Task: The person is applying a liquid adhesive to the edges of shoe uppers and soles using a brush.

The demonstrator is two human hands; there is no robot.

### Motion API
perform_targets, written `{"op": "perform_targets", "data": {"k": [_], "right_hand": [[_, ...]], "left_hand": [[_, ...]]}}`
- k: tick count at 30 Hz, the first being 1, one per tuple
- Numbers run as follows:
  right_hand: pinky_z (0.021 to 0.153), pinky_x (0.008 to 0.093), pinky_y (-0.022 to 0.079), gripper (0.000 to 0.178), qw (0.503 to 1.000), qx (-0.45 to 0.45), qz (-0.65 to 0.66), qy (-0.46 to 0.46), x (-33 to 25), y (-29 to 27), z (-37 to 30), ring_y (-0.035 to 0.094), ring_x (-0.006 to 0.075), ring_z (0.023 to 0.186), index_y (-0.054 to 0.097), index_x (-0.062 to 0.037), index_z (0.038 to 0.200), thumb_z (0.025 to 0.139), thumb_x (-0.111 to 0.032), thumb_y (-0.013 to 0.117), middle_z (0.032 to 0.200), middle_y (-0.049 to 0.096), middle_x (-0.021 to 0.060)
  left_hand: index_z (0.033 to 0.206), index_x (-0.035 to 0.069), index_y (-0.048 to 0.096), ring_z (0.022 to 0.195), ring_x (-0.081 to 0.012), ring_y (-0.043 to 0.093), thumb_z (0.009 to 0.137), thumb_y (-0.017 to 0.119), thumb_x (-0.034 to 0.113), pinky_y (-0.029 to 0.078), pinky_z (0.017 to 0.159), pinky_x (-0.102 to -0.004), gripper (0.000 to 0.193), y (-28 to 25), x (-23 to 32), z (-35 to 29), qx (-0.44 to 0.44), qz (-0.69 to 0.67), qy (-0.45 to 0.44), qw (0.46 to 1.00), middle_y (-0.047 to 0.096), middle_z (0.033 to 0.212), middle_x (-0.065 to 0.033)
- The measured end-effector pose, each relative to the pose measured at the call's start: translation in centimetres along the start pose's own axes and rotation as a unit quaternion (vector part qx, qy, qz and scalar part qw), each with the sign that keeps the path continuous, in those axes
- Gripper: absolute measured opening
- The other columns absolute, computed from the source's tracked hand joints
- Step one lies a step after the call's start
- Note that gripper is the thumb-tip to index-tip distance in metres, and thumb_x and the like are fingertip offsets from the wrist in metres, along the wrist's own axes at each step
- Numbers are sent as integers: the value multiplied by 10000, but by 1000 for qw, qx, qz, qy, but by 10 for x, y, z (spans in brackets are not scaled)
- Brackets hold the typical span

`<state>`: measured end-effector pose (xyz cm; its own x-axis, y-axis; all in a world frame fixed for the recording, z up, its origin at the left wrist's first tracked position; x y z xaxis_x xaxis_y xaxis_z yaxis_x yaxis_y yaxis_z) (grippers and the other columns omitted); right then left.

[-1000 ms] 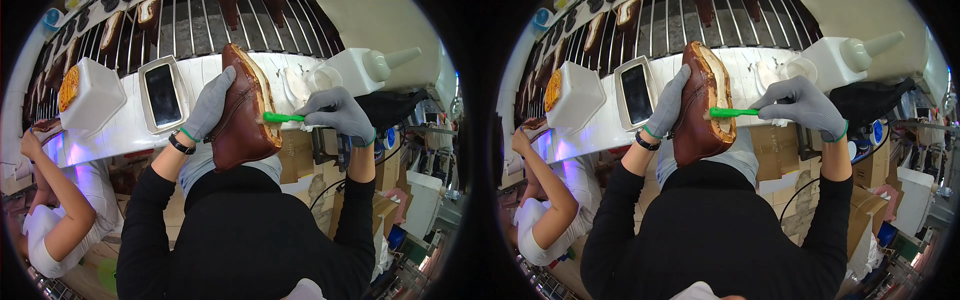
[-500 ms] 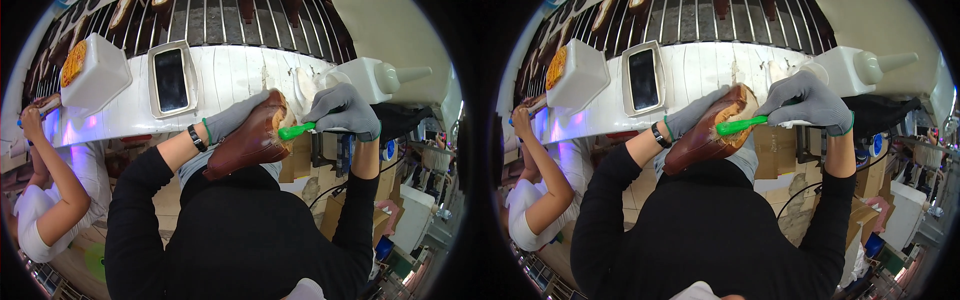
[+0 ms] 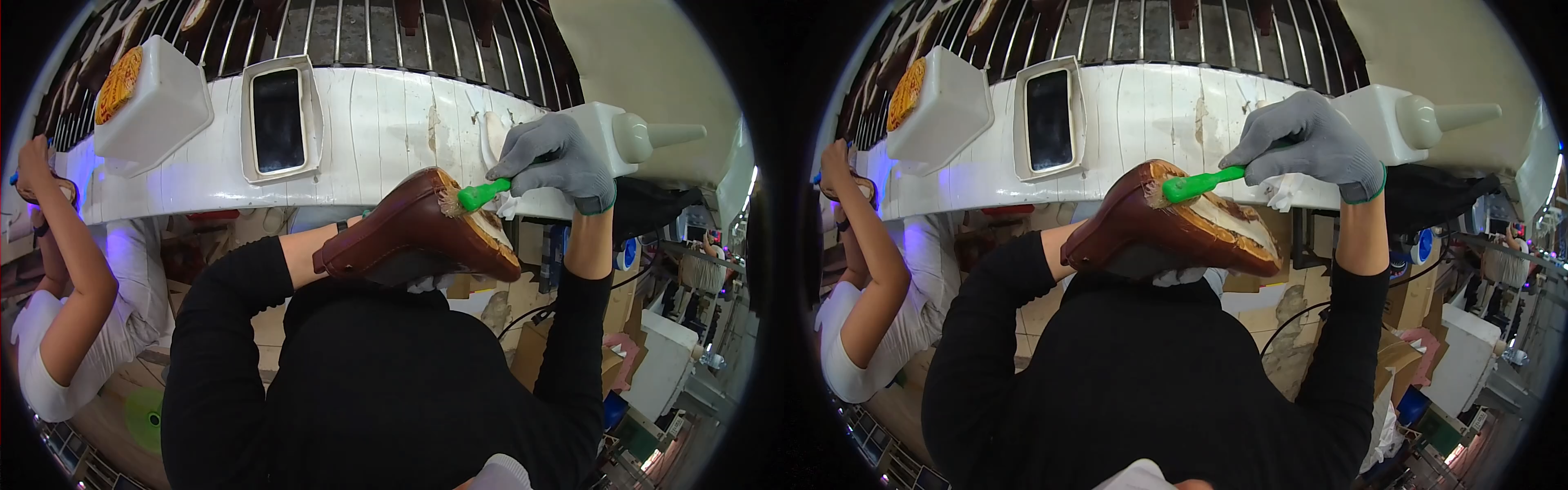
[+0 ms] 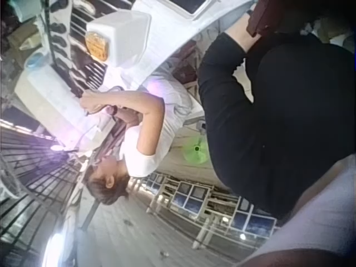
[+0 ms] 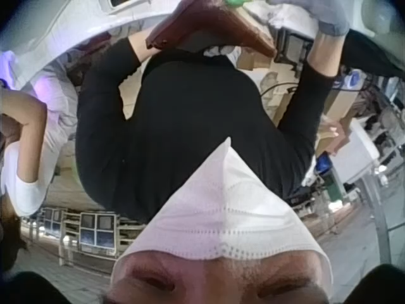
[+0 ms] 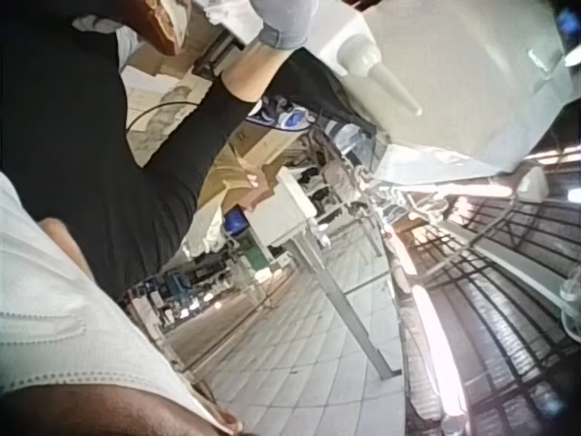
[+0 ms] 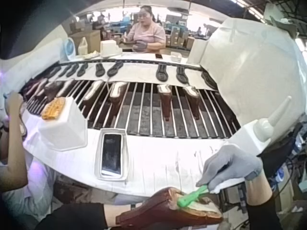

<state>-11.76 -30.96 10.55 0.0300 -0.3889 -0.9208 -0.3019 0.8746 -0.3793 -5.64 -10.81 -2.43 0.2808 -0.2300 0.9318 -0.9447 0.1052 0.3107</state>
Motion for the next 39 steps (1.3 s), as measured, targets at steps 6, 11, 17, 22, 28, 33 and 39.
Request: {"op": "perform_targets", "data": {"k": [6,11,17,22,28,33,39], "right_hand": [[643,256,481,253,992,-120,26,12,3,-7,12,608,133,676,744,18,929,687,-19,807,746,686,76],[637,238,465,204,998,-21,-61,26,-8,-35,-6,596,112,678,741,25,936,739,-27,757,750,683,77],[499,166,291,239,813,582,36,-14,8,-49,-37,436,7,584,692,10,1092,908,-128,627,829,668,8],[492,165,297,218,775,621,112,-37,1,-26,-24,446,-3,587,700,-10,1086,905,-113,636,827,676,-1],[576,184,360,235,851,511,12,-121,-35,6,7,490,19,670,715,-5,1069,835,-6,685,810,646,2],[593,210,395,242,845,519,-77,-99,-46,6,13,527,49,693,716,-13,1071,831,-14,685,808,642,21],[572,234,408,204,879,434,-172,-94,-60,12,-3,547,72,658,734,-22,1021,822,-53,708,777,659,47]], "left_hand": [[1396,39,413,1205,-198,548,1008,465,375,445,1036,-343,516,3,-10,2,7,-46,9,999,518,1367,-136],[1398,42,406,1198,-206,552,995,480,423,453,1025,-358,559,-18,15,-7,42,-191,40,980,519,1362,-136],[1344,24,444,1131,-188,571,955,567,415,479,971,-344,565,-71,64,-14,344,-209,401,823,551,1290,-118],[1342,-28,431,1071,-243,594,919,650,286,510,873,-295,571,-60,80,-41,590,525,340,510,546,1252,-145],[1380,75,227,1203,-286,475,788,785,165,328,1098,-502,819,-57,85,-30,565,565,442,407,358,1290,-144],[1413,173,131,1211,-287,468,721,825,137,183,1173,-578,981,-71,77,-25,502,564,555,350,358,1276,-109],[1389,166,218,1169,-296,501,723,804,92,138,1168,-614,890,-85,64,-42,435,605,557,367,378,1239,-124]]}}
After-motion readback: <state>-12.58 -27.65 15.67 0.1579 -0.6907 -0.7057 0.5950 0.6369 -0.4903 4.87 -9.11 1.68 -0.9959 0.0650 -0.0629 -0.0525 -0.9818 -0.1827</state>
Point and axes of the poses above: each hand's wrist, its own z-axis towards the middle knuckle, its own y-axis out of the palm, x = y × z, the point moved 1 cm from there along z, towards the middle knuckle
